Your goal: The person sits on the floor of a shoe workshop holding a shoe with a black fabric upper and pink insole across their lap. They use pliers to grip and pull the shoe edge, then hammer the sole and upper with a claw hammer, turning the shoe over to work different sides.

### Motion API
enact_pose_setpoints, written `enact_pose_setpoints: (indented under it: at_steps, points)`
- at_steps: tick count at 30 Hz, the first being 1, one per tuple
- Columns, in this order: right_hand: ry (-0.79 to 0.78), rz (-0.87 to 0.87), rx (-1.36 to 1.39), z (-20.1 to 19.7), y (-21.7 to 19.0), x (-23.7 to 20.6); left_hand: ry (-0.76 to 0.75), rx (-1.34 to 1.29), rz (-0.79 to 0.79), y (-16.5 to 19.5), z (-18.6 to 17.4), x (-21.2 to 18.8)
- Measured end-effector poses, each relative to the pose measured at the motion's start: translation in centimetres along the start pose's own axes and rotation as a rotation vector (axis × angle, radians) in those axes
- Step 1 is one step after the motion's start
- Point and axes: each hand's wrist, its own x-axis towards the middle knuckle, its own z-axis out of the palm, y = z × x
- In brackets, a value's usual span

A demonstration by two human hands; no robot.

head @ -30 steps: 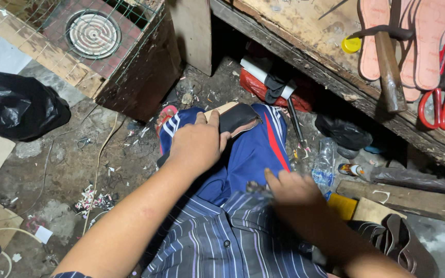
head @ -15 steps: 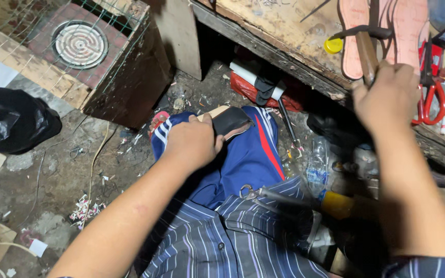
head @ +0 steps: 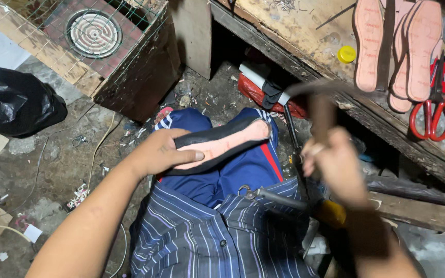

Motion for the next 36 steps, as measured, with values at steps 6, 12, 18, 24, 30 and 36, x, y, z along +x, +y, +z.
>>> enact_pose_setpoints:
  at_steps: [6,12,18,24,30,36]
  points:
    - [-0.069,-0.202,-0.222,5.4,1.0,-5.0,-0.063,-0.148,0.031,-1.5,0.0,0.7]
    - [-0.144,-0.109,-0.675,8.4,1.1,-3.6,-0.035,-0.089,0.016,-1.7,0.1,0.7]
    - [-0.285,0.066,-0.689,12.2,-1.9,-3.2,-0.034,-0.208,0.059,-2.5,-0.1,0.4]
    - [-0.196,-0.025,-0.445,10.7,-3.1,-4.2,-0.050,-0.220,0.070,-3.1,-0.3,0.6]
    - [-0.263,0.019,-0.765,10.8,-4.5,-4.3,-0.034,-0.228,0.060,-3.2,-0.1,0.5]
    - [-0.226,-0.252,-0.631,11.7,-5.5,-4.6,0.005,-0.116,0.029,-3.2,-0.2,0.1]
